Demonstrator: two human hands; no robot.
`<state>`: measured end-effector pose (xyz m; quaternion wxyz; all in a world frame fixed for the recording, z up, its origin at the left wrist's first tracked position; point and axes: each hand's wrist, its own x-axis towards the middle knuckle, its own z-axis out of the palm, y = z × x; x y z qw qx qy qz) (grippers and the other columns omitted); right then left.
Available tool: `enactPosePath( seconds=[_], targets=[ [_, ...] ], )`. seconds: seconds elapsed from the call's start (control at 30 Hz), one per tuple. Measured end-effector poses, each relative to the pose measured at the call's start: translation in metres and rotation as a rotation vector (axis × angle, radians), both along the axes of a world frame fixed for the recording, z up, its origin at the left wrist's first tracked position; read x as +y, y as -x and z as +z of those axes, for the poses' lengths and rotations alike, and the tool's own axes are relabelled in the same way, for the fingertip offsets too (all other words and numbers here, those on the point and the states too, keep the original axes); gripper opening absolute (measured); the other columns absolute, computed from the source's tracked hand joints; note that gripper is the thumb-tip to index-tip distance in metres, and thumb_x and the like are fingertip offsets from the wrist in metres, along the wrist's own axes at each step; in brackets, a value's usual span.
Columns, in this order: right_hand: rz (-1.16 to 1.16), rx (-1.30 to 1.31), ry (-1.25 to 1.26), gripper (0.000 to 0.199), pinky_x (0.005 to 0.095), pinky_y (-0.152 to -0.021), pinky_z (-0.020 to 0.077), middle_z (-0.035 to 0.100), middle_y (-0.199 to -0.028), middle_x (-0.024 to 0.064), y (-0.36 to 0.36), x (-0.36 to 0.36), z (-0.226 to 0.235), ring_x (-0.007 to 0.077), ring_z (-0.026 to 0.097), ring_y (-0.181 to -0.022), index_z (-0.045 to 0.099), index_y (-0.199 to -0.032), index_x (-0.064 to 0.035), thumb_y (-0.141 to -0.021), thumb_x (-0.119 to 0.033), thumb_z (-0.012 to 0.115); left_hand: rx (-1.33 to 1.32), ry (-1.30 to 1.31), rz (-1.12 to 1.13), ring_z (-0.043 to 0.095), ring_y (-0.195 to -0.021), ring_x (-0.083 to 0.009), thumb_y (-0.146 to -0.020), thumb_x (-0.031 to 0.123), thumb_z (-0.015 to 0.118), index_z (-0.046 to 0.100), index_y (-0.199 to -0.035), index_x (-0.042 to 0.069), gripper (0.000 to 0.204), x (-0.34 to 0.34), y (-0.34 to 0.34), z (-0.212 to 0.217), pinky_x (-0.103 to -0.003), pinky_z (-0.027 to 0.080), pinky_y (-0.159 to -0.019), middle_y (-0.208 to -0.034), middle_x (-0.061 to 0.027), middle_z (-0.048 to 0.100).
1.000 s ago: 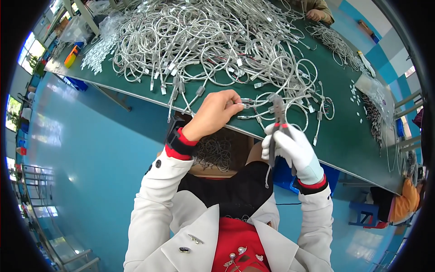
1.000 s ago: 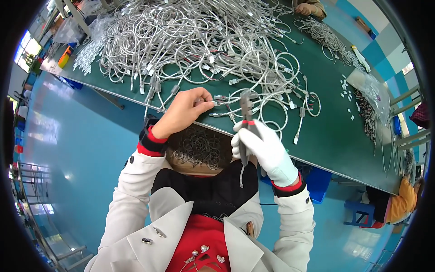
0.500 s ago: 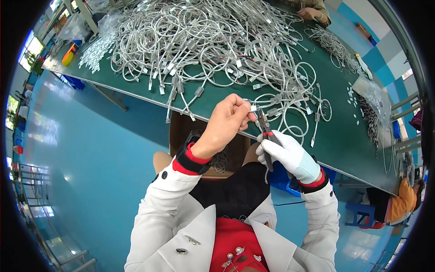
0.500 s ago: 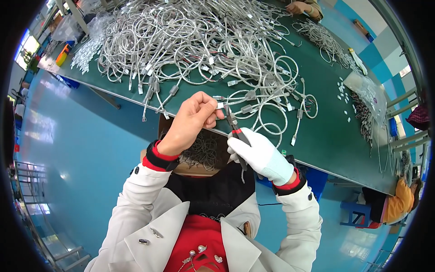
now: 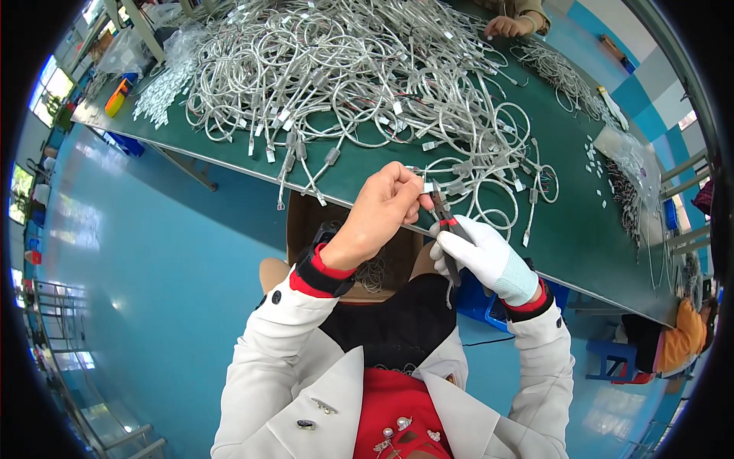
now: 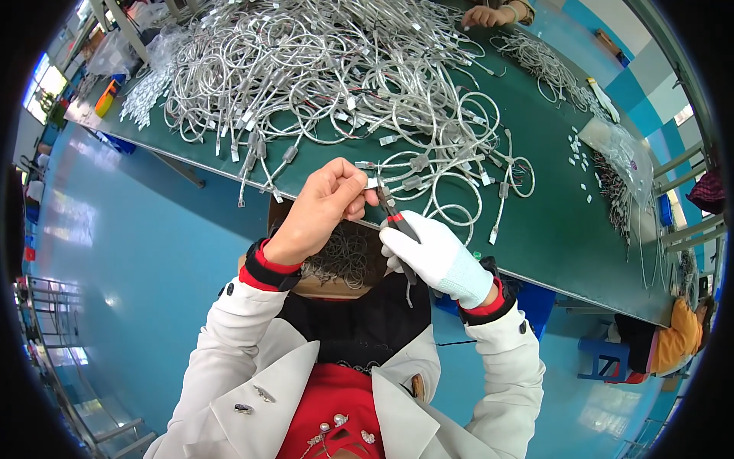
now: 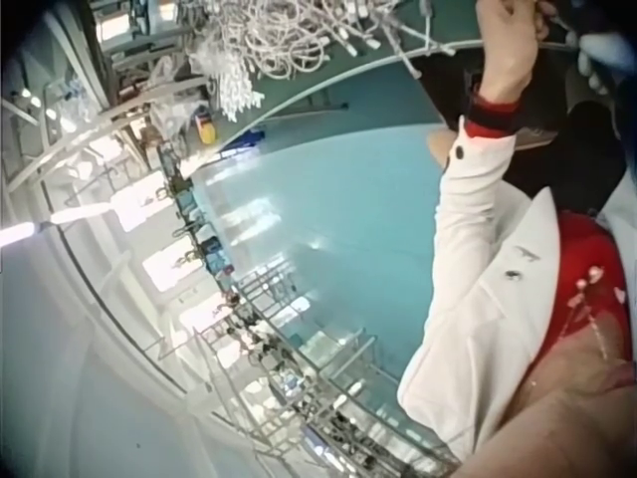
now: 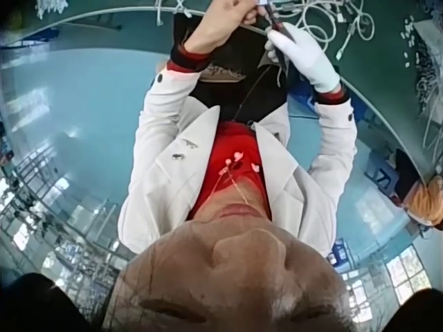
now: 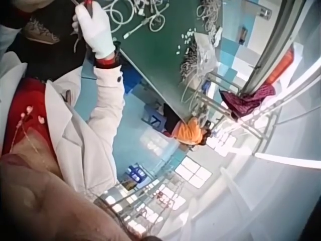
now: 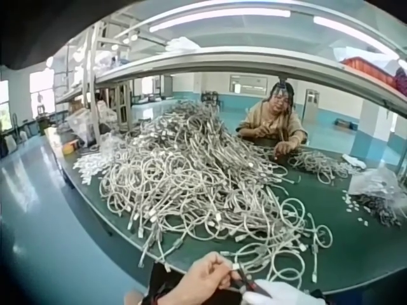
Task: The person picks up a wire from a pile on the table, cuts a small white piece from it using pliers, and drops the wire into a box.
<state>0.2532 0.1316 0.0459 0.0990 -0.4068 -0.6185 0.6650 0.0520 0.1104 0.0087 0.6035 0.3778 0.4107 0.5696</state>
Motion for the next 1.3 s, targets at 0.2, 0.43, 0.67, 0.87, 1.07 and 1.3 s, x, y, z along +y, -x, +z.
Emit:
enactPosePath(
  seconds=[0.2, 0.43, 0.67, 0.87, 1.07, 1.3],
  targets=[
    [-0.008, 0.003, -0.009, 0.032, 0.0251, -0.057, 0.0491, 0.063, -0.085, 0.0052, 0.001, -0.001, -0.001, 0.0116, 0.061, -0.069, 0.054, -0.115, 0.0003, -0.099, -0.027, 0.053, 0.047, -0.015, -0.006, 0.041, -0.06, -0.0058, -0.099, 0.013, 0.051, 0.047, -0.094, 0.002, 0.013, 0.0, 0.001, -0.001, -0.021, 0.036, -0.056, -0.083, -0.0085, 0.062],
    [0.008, 0.024, -0.046, 0.032, 0.025, -0.057, 0.0484, 0.063, -0.084, 0.0049, 0.002, -0.002, -0.004, 0.0111, 0.06, -0.068, 0.054, -0.115, 0.0002, -0.099, -0.027, 0.053, 0.015, -0.02, -0.026, 0.041, -0.06, -0.0054, -0.1, 0.014, 0.051, 0.047, -0.094, 0.002, 0.014, 0.001, 0.003, 0.001, -0.02, 0.036, -0.055, -0.081, -0.0079, 0.062],
    [0.048, -0.003, -0.078, 0.033, 0.0259, -0.057, 0.049, 0.063, -0.085, 0.005, 0.001, 0.002, -0.004, 0.0115, 0.06, -0.068, 0.054, -0.115, 0.0003, -0.099, -0.029, 0.053, 0.112, -0.049, 0.032, 0.04, -0.06, -0.0051, -0.1, 0.014, 0.052, 0.048, -0.093, 0.002, 0.015, 0.001, -0.001, -0.002, -0.02, 0.036, -0.055, -0.08, -0.007, 0.062],
    [-0.008, 0.009, 0.006, 0.026, 0.0241, -0.061, 0.0486, 0.062, -0.08, 0.0031, 0.003, 0.002, 0.001, 0.01, 0.061, -0.068, 0.058, -0.102, -0.0017, -0.096, -0.028, 0.058, 0.122, -0.064, 0.072, 0.04, -0.059, -0.0049, -0.1, 0.014, 0.051, 0.047, -0.093, 0.001, 0.015, 0.001, -0.005, -0.007, -0.021, 0.035, -0.054, -0.08, -0.0066, 0.062],
    [0.014, -0.017, -0.04, 0.034, 0.0254, -0.055, 0.0482, 0.061, -0.082, 0.0037, 0.003, -0.001, -0.001, 0.0114, 0.059, -0.067, 0.054, -0.114, 0.0005, -0.099, -0.029, 0.052, 0.076, -0.036, 0.048, 0.039, -0.059, -0.0048, -0.1, 0.014, 0.051, 0.047, -0.094, 0.001, 0.014, 0.002, -0.004, -0.004, -0.02, 0.035, -0.054, -0.079, -0.0069, 0.062],
    [0.001, -0.043, -0.317, 0.019, 0.029, -0.05, 0.0434, 0.056, -0.065, 0.006, 0.003, -0.001, -0.016, 0.0137, 0.056, -0.054, 0.054, -0.09, -0.0009, -0.096, -0.019, 0.056, 0.013, -0.034, 0.024, 0.039, -0.058, -0.0049, -0.1, 0.013, 0.051, 0.047, -0.094, 0.002, 0.014, 0.004, -0.005, -0.008, -0.021, 0.034, -0.053, -0.079, -0.0073, 0.062]
  ],
)
